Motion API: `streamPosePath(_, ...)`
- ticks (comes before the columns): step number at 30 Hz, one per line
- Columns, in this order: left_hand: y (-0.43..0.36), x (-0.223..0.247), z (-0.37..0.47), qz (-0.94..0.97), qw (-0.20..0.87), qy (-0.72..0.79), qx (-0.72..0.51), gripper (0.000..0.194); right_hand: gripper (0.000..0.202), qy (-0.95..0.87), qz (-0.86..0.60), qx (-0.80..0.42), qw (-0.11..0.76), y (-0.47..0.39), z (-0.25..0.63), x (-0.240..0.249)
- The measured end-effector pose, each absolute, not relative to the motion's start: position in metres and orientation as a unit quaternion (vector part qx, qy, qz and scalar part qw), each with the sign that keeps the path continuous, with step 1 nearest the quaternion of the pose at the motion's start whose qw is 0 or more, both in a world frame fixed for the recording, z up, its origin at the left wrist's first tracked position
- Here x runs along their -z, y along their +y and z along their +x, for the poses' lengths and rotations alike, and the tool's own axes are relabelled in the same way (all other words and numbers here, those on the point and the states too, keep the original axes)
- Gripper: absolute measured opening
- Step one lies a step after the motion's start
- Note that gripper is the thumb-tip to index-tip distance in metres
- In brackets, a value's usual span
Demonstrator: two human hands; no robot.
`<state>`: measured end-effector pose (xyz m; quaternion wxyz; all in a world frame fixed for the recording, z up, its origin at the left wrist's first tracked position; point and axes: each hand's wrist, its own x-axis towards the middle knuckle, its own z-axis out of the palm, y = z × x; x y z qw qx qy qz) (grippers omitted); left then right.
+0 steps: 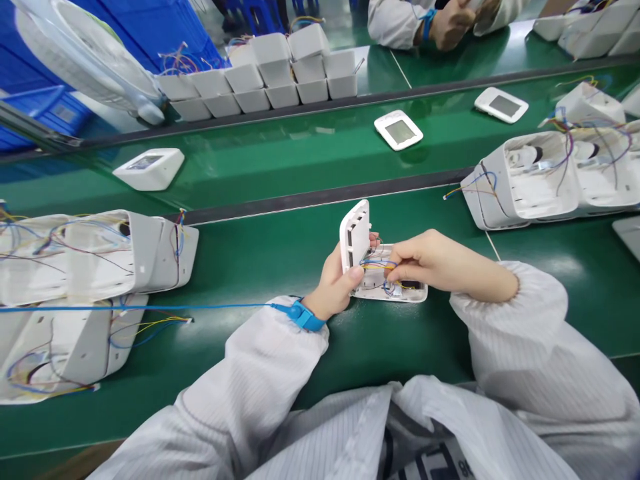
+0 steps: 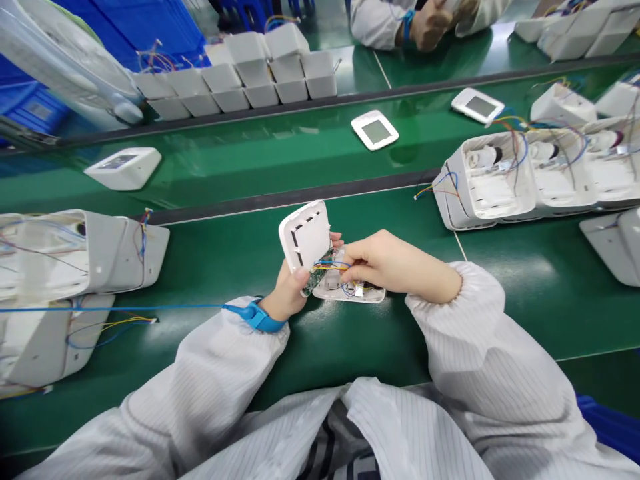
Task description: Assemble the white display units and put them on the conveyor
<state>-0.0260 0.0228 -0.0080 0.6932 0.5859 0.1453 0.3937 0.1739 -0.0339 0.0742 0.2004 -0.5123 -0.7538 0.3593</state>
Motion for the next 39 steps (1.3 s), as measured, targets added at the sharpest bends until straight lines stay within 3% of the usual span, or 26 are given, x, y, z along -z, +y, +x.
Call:
streamPosePath(15,0.0247,0.0091,-0.026,0.598,0.684,0.141,-0.394,0.063,0.015,-0.748,-0.54,-0.329,0.202,-0.0308,0.1788,-0.0723)
streamPosePath(24,0.0234,0.0107,-0.0269,0.594,0.684,0.156,-0.394,0.063,0.008,-0.729,-0.52,-0.385,0.224,-0.0333,0.1784,-0.0728)
streamPosePath(31,0.0235,0.0129,-0.0298,0.589,0.688,0.163,-0.391,0.059,0.012,-0.757,-0.513,-0.329,0.235,-0.0304,0.1743,-0.0697)
streamPosePath(39,0.023,0.0136,-0.0302,0.575,0.691,0.201,-0.39,0.064,0.012,-0.782,-0.554,-0.232,0.167,-0.0292,0.1759,-0.0724)
